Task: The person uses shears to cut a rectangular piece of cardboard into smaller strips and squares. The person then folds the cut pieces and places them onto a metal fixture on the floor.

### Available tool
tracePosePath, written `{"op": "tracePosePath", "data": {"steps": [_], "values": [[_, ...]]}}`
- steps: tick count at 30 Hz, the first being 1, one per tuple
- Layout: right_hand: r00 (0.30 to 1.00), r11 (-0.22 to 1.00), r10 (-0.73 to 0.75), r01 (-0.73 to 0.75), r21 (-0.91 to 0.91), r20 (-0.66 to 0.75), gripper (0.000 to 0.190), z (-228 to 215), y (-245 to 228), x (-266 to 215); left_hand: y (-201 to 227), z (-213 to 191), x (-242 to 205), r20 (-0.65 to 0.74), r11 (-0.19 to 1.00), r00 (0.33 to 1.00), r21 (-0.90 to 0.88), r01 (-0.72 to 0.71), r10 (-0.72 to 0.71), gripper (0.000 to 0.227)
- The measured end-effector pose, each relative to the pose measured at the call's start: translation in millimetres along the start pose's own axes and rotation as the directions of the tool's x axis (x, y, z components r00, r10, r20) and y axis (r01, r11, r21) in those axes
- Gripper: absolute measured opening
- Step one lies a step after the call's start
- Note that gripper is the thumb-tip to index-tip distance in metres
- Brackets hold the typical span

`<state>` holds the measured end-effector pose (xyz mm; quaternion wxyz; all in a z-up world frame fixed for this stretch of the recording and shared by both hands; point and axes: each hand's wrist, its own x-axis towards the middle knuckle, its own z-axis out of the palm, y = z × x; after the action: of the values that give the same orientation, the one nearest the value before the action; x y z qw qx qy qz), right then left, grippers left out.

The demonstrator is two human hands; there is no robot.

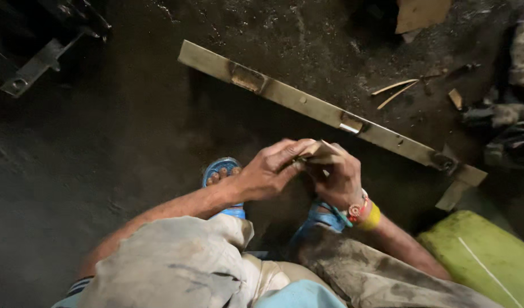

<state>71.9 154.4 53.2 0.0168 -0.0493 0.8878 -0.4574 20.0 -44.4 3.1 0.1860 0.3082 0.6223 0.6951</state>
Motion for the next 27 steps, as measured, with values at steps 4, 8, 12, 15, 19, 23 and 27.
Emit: {"op": "tracePosePath", "data": {"steps": [4, 8, 12, 15, 19, 23, 27], "values": [[0.948, 0.99, -0.135, 0.142, -0.006, 0.288, 0.072, -44, -38, 13, -9, -14, 13, 0.192, 0.901, 0.959, -0.343, 0.266, -0.21, 0.041], [0.927, 0.977, -0.077, 0.142, -0.156, 0.366, 0.075, -99, -68, 50, -15, -20, 28, 0.371, 0.665, 0.915, -0.644, 0.378, -0.161, 0.05], [0.739, 0.841, -0.235, 0.48, -0.249, 0.632, 0.047, -102, -83, 75, -4, -24, 42, 0.488, 0.866, 0.871, -0.458, 0.202, 0.055, 0.071], [0.669, 0.805, -0.38, 0.579, -0.128, 0.638, 0.046, -74, -80, 94, -7, -60, 53, 0.522, 0.966, 0.853, -0.207, 0.153, -0.023, 0.078], [0.74, 0.727, -0.499, 0.641, -0.247, 0.451, 0.039, -23, -53, 111, -20, -127, 32, 0.0, 0.953, 0.985, 0.254, -0.164, 0.17, 0.078], [0.873, 0.807, -0.46, 0.488, -0.333, 0.162, 0.028, 54, -19, 109, -15, -151, -9, -0.322, 0.92, 0.945, 0.351, 0.174, -0.055, 0.075], [0.883, 0.843, -0.469, 0.458, -0.283, 0.032, 0.024, 99, 4, 100, 0, -134, -26, -0.236, 0.946, 0.972, 0.312, 0.082, -0.006, 0.066]]}}
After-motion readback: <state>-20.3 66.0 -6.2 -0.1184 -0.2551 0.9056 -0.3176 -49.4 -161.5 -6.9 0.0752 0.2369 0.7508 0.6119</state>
